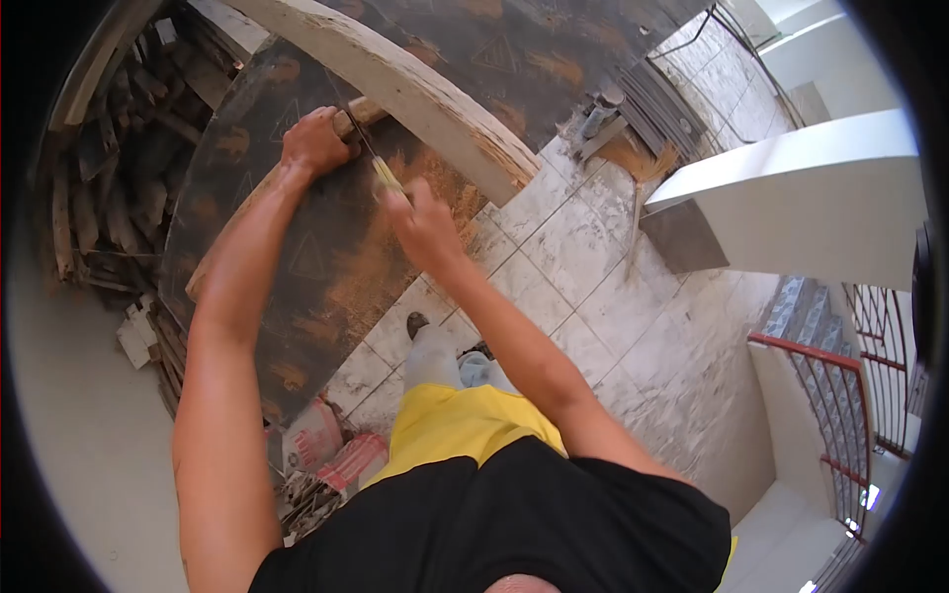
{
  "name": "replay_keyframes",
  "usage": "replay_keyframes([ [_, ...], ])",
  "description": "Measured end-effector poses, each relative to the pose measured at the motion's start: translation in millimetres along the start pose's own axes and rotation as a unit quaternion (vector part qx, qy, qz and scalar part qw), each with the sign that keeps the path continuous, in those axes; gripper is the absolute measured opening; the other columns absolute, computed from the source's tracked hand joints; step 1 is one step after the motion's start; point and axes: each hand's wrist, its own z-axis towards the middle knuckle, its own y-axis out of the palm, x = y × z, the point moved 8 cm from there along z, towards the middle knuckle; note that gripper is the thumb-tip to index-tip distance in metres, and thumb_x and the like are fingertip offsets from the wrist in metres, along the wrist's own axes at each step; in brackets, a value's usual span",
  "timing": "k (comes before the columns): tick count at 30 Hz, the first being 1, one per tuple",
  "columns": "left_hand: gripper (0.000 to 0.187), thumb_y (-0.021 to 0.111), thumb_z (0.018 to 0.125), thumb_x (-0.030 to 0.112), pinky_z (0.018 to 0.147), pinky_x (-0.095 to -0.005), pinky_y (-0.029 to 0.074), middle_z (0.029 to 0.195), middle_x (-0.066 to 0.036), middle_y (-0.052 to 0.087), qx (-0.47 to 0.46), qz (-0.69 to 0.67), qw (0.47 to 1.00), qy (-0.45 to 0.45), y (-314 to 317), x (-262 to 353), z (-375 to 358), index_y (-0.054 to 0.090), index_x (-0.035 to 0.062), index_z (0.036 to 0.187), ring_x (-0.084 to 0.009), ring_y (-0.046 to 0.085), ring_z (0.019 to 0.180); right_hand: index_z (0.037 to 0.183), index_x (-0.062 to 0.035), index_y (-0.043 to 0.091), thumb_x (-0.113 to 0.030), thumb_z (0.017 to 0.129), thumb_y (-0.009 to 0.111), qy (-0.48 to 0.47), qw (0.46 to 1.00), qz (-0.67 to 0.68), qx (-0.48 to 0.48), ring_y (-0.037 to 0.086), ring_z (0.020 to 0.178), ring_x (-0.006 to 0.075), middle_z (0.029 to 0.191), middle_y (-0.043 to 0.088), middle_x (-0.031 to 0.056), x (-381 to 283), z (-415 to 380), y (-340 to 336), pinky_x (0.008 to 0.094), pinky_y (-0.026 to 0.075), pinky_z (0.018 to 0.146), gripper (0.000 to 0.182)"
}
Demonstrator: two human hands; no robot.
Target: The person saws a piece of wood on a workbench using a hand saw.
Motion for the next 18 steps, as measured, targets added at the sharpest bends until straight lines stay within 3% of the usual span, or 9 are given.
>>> replay_keyframes([
  [2, 0.054, 0.077, 0.072, 0.040, 0.096, -0.0446, 0.053, 0.121, -0.012, 0.068, -0.011, -0.004, 1.000, 0.000, -4.2, 4.5, 0.0, 0.067, 0.0088, 0.115, -0.0336, 0.065, 0.115, 0.102, -0.0007, 0.057, -0.042, 0.100, 0.054, 0.005, 1.000, 0.026, 0.013, 0.069, 0.072, 0.0393, 0.075, 0.067, 0.0233, 11.9, -44.0, -22.5, 0.0463, 0.051, 0.066, 0.042],
  [5, 0.055, 0.077, 0.070, 0.040, 0.096, -0.0457, 0.053, 0.120, -0.012, 0.068, -0.004, -0.002, 1.000, 0.009, 1.3, 0.1, -1.9, 0.066, 0.0085, 0.115, -0.0345, 0.065, 0.114, 0.105, -0.0021, 0.057, -0.039, 0.100, 0.055, 0.030, 0.998, 0.041, 0.021, 0.068, 0.072, 0.0425, 0.072, 0.066, 0.0226, 14.9, -86.7, -48.8, 0.0466, 0.051, 0.067, 0.037],
  [7, 0.057, 0.076, 0.069, 0.041, 0.095, -0.0469, 0.054, 0.120, -0.013, 0.068, 0.029, -0.007, 0.999, 0.011, -4.8, -0.2, 0.7, 0.065, 0.0084, 0.114, -0.0352, 0.065, 0.114, 0.102, -0.0020, 0.057, -0.037, 0.101, 0.055, 0.047, 0.996, 0.067, 0.027, 0.066, 0.068, 0.0379, 0.073, 0.065, 0.0205, 18.0, -101.1, -61.0, 0.0430, 0.050, 0.065, 0.035],
  [11, 0.058, 0.076, 0.069, 0.039, 0.098, -0.0457, 0.052, 0.124, -0.013, 0.066, -0.001, -0.035, 0.999, 0.032, 2.0, -4.7, -2.4, 0.065, 0.0081, 0.116, -0.0347, 0.063, 0.117, 0.101, -0.0026, 0.057, -0.038, 0.102, 0.054, 0.024, 0.995, 0.014, 0.098, 0.066, 0.069, 0.0317, 0.075, 0.064, 0.0197, 27.4, -90.7, -70.4, 0.0409, 0.049, 0.065, 0.035],
  [14, 0.058, 0.075, 0.069, 0.038, 0.100, -0.0447, 0.051, 0.126, -0.013, 0.065, 0.006, -0.063, 0.997, 0.034, -19.1, -7.6, 4.8, 0.065, 0.0064, 0.116, -0.0338, 0.063, 0.119, 0.100, -0.0019, 0.056, -0.038, 0.102, 0.054, -0.003, 0.995, -0.029, 0.097, 0.063, 0.067, 0.0247, 0.070, 0.060, 0.0135, 44.7, -75.2, -72.7, 0.0395, 0.047, 0.063, 0.036],
  [15, 0.058, 0.075, 0.069, 0.038, 0.101, -0.0441, 0.051, 0.127, -0.014, 0.064, -0.010, -0.068, 0.997, 0.022, -24.2, -11.4, 9.7, 0.064, 0.0054, 0.116, -0.0331, 0.062, 0.120, 0.096, -0.0056, 0.054, -0.040, 0.104, 0.052, 0.027, 0.995, 0.057, 0.078, 0.053, 0.058, 0.0166, 0.066, 0.053, 0.0059, 56.0, -74.1, -72.0, 0.0335, 0.043, 0.054, 0.035],
  [17, 0.060, 0.076, 0.068, 0.038, 0.102, -0.0441, 0.051, 0.126, -0.014, 0.064, -0.001, -0.068, 0.997, 0.033, -26.7, -16.9, 21.0, 0.064, 0.0048, 0.117, -0.0330, 0.063, 0.119, 0.093, -0.0107, 0.051, -0.043, 0.105, 0.051, 0.136, 0.967, 0.210, 0.047, 0.039, 0.045, 0.0077, 0.061, 0.041, -0.0017, 36.5, -91.6, -75.1, 0.0270, 0.039, 0.042, 0.034],
  [18, 0.061, 0.077, 0.068, 0.038, 0.102, -0.0440, 0.051, 0.125, -0.014, 0.065, 0.000, -0.062, 0.997, 0.040, -25.0, -19.1, 24.4, 0.063, 0.0042, 0.117, -0.0330, 0.063, 0.119, 0.093, -0.0107, 0.051, -0.043, 0.105, 0.051, 0.128, 0.971, 0.196, 0.042, 0.039, 0.045, 0.0077, 0.061, 0.041, -0.0017, 34.9, -97.0, -78.6, 0.0270, 0.039, 0.042, 0.034],
])
